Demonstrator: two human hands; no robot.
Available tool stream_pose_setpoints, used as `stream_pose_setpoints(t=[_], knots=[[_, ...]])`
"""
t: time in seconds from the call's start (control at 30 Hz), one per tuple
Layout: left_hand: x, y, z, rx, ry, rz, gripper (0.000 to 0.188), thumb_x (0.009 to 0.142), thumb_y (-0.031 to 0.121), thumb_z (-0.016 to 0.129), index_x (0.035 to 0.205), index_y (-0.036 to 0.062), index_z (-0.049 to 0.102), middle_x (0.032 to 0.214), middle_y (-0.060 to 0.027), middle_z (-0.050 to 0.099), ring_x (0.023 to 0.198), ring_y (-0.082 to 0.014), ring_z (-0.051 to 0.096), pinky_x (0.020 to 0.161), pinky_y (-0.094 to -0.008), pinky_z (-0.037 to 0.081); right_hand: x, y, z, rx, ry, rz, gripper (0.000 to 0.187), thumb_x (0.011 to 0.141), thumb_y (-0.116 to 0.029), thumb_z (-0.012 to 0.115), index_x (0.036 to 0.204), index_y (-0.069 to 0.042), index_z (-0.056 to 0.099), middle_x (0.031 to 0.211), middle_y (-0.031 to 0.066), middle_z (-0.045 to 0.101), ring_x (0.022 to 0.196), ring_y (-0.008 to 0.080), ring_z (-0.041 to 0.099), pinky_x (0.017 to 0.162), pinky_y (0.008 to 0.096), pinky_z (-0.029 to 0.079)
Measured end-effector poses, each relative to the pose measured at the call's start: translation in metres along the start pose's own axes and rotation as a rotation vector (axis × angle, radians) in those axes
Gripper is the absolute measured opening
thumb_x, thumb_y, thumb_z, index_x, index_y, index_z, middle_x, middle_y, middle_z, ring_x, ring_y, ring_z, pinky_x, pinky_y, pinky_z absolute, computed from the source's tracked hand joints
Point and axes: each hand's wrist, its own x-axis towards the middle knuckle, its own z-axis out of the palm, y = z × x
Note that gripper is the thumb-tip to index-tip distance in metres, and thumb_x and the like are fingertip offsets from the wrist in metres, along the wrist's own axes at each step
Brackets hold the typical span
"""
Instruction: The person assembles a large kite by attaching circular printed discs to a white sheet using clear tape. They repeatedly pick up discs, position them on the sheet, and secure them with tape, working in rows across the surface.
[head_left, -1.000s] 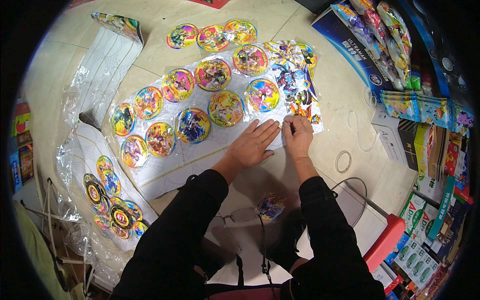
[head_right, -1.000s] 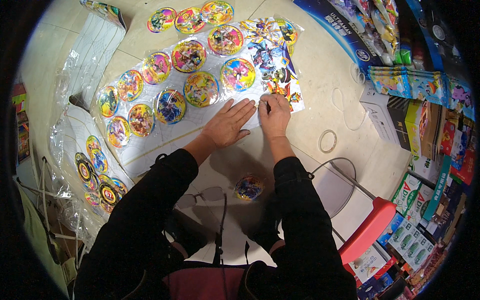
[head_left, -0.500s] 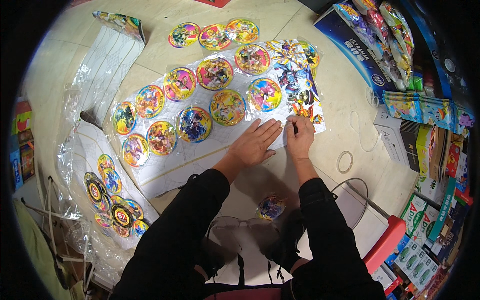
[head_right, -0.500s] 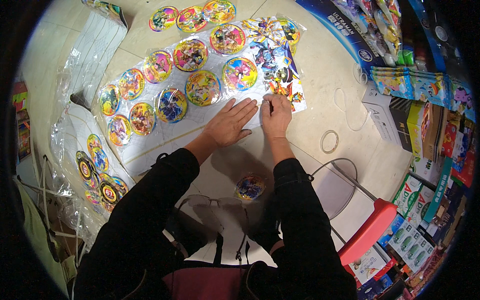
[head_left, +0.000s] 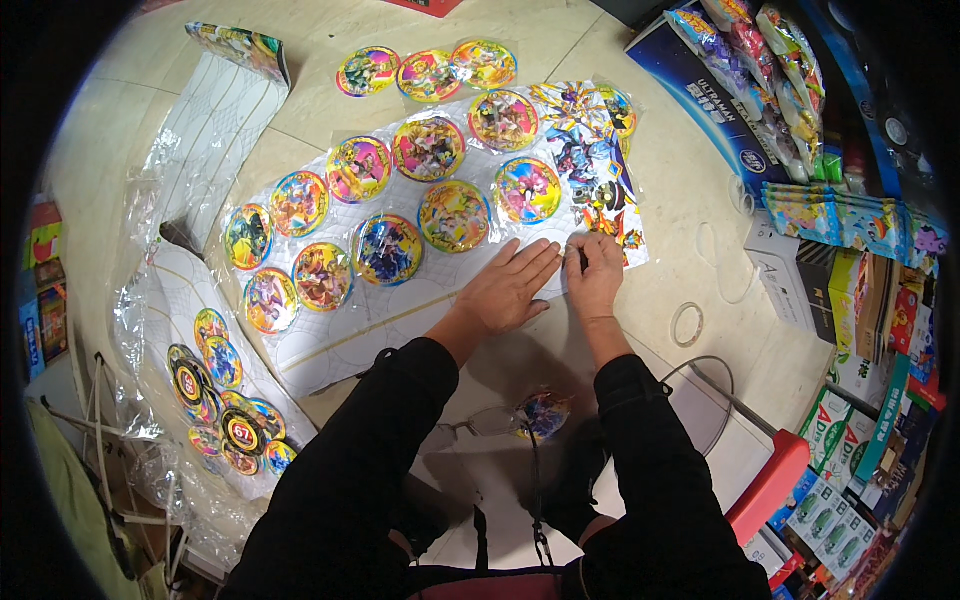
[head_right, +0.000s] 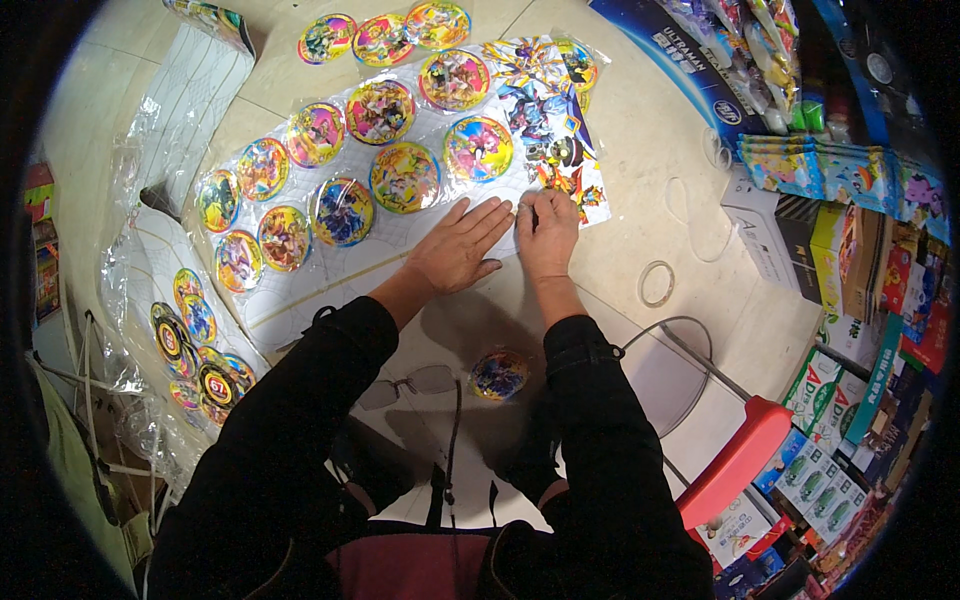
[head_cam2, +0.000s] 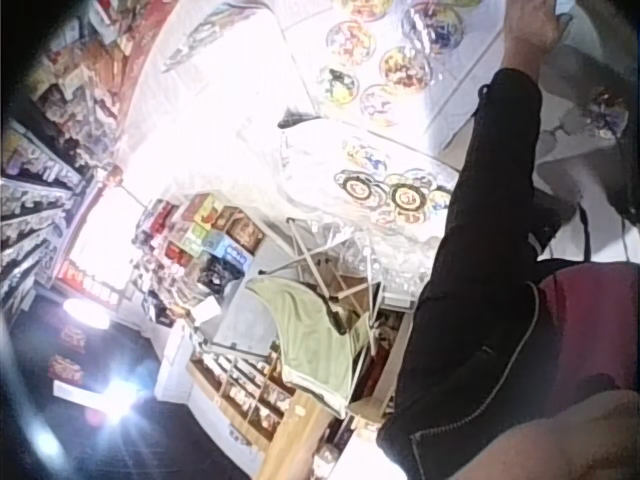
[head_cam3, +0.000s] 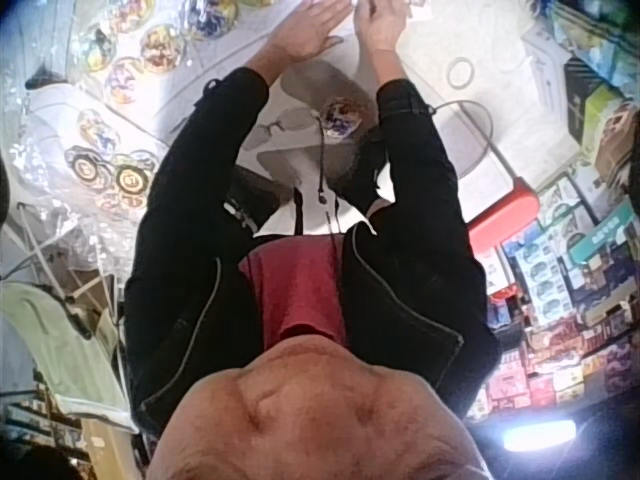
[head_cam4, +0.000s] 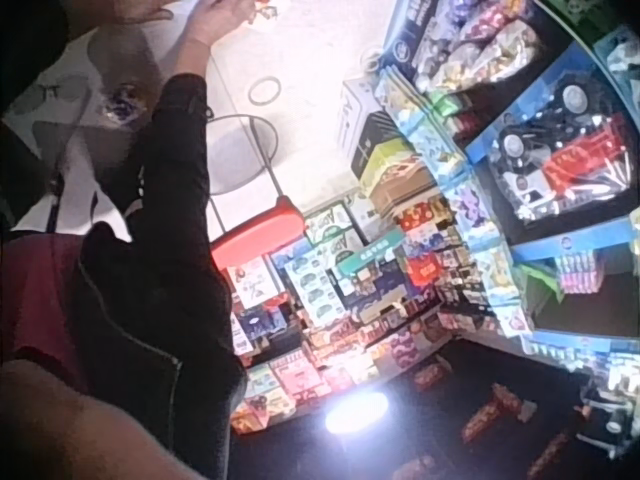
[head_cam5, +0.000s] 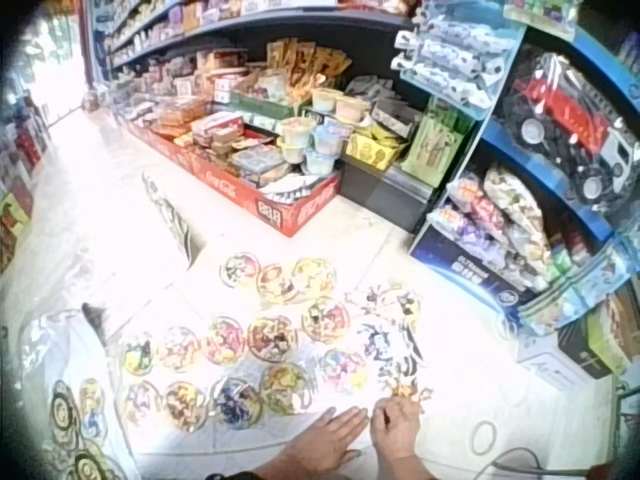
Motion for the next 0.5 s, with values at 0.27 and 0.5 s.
stream_pose_setpoints(t=[0.27,0.5], knots=[[-0.0005,0.0004,-0.0026,-0.003,-0.012,0.0,0.07,0.095,0.038,0.058,0.15,0.0032,0.035,0.158,-0.0116,0.034,0.148,-0.0256,0.026,0.12,-0.0483,0.02,-0.0072,0.0029,0.0,0.127,0.027,0.059,0.008,0.083,-0.007,0.067,0.091,-0.007,0.065,0.099,0.0112,0.063,0.099,0.0326,0.059,0.087,0.0412,0.048],[0.0001,0.0007,-0.0018,-0.003,-0.021,-0.002,0.069,0.095,0.038,0.057,0.151,0.0033,0.035,0.158,-0.0112,0.033,0.149,-0.0253,0.025,0.121,-0.048,0.02,-0.0056,0.0028,0.0044,0.104,0.041,0.097,0.01,0.085,-0.007,0.066,0.095,-0.008,0.068,0.1,0.0102,0.064,0.099,0.0315,0.06,0.088,0.041,0.048]])
